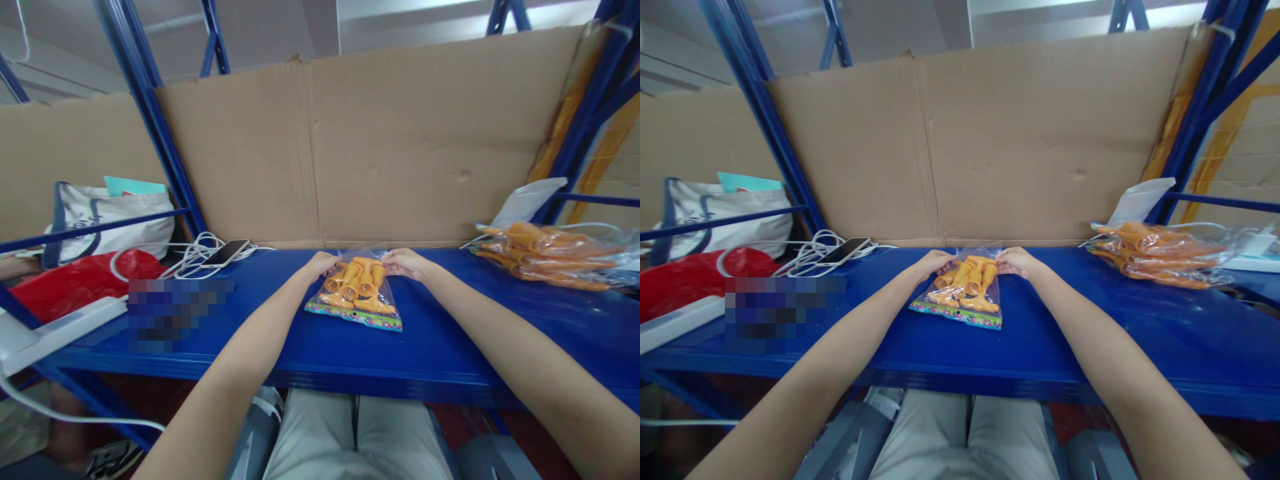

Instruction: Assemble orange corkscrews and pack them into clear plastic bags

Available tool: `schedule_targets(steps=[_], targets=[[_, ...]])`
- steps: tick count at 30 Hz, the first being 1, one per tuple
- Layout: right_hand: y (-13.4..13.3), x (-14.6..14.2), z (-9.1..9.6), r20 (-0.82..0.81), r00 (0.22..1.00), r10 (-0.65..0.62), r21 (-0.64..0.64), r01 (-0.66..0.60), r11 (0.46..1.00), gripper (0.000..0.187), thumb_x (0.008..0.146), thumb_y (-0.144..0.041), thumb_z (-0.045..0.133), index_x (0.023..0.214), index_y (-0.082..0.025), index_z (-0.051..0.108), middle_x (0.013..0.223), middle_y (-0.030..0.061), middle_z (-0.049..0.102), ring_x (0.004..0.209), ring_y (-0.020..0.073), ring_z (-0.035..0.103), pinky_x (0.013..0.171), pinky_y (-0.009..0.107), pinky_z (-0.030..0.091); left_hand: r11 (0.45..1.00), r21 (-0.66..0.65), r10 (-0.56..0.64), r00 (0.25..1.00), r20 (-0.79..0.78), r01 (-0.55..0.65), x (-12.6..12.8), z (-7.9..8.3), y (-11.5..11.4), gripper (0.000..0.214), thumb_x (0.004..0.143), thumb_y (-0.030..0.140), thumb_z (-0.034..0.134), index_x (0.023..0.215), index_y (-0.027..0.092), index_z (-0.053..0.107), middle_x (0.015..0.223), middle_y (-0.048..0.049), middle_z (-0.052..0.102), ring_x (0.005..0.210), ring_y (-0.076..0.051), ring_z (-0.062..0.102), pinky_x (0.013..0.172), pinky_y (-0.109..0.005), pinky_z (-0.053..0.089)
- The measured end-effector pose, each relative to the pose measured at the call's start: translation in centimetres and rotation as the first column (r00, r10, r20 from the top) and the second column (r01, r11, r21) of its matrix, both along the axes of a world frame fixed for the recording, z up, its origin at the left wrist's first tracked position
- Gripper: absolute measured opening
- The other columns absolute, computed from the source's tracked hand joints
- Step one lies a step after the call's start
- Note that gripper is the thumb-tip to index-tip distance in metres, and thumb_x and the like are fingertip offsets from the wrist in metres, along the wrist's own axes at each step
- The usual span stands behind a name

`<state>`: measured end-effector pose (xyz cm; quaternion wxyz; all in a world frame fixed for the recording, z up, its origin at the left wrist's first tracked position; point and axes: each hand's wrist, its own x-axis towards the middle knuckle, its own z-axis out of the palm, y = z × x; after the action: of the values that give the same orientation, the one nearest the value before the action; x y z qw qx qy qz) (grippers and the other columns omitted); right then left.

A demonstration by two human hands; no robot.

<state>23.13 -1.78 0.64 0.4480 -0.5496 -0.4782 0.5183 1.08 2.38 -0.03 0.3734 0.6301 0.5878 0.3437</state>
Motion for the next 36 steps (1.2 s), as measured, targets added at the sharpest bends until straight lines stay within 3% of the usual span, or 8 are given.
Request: schedule_targets(steps=[7,16,21,24,29,36], targets=[[0.1,0.5,-0.1,-0.035,0.997,0.067,0.008,-0.067,0.998,0.023,0.084,0.003,0.054,0.068,-0.014,0.054,0.055,0.002,0.065,0.049,0.0091,0.062,0.064,0.023,0.056,0.999,0.035,0.036,0.993,0.113,-0.04,-0.3,-0.5,0.6,0.016,0.081,0.022,0.066,0.068,0.013,0.063,0.064,-0.0028,0.064,0.064,-0.012,0.058,0.052,-0.019,0.037],[0.4,0.3,-0.2,0.0,0.998,0.061,0.003,-0.061,0.998,0.019,0.08,-0.004,0.066,0.067,-0.014,0.055,0.054,0.0012,0.063,0.048,0.0091,0.06,0.063,0.023,0.056,0.999,-0.028,-0.036,0.978,0.205,0.043,-1.5,-0.1,0.5,0.016,0.073,0.009,0.07,0.062,0.012,0.059,0.055,0.0006,0.059,0.054,-0.009,0.056,0.06,-0.021,0.045],[0.3,1.1,0.4,0.055,0.998,0.036,-0.09,-0.031,0.995,0.02,0.085,-0.004,0.056,0.068,-0.013,0.057,0.059,0.006,0.067,0.055,0.0128,0.065,0.067,0.027,0.057,0.998,-0.064,-0.001,0.969,0.248,0.017,-1.4,0.1,0.3,0.021,0.082,0.004,0.056,0.063,0.014,0.054,0.056,-0.0006,0.06,0.06,-0.011,0.062,0.069,-0.023,0.05],[0.1,1.2,0.4,0.044,0.998,0.047,-0.068,-0.044,0.997,0.021,0.086,-0.003,0.054,0.068,-0.013,0.058,0.059,0.0054,0.067,0.054,0.0121,0.064,0.067,0.027,0.056,0.997,-0.064,-0.028,0.966,0.256,0.046,-1.4,0.2,0.2,0.019,0.084,0.007,0.055,0.067,0.014,0.056,0.056,-0.0006,0.061,0.059,-0.01,0.062,0.069,-0.023,0.051],[0.2,1.0,-0.1,0.008,0.996,0.094,0.002,-0.094,0.996,0.015,0.08,-0.002,0.063,0.07,-0.013,0.06,0.062,0.0035,0.068,0.054,0.0101,0.064,0.07,0.026,0.056,0.986,-0.043,-0.139,0.943,0.303,0.16,-2.0,0.1,0.1,0.006,0.079,0.009,0.066,0.075,0.012,0.063,0.062,-0.0012,0.065,0.057,-0.009,0.061,0.065,-0.022,0.05],[0.5,1.4,-0.4,0.013,0.994,0.107,0.015,-0.107,0.994,0.013,0.076,0.0,0.068,0.072,-0.012,0.067,0.061,0.003,0.068,0.056,0.0104,0.064,0.069,0.024,0.057,0.979,-0.051,-0.166,0.92,0.355,0.197,-2.7,-0.3,0.8,0.011,0.073,0.004,0.071,0.081,0.011,0.069,0.068,-0.0041,0.071,0.062,-0.011,0.066,0.069,-0.024,0.053]])
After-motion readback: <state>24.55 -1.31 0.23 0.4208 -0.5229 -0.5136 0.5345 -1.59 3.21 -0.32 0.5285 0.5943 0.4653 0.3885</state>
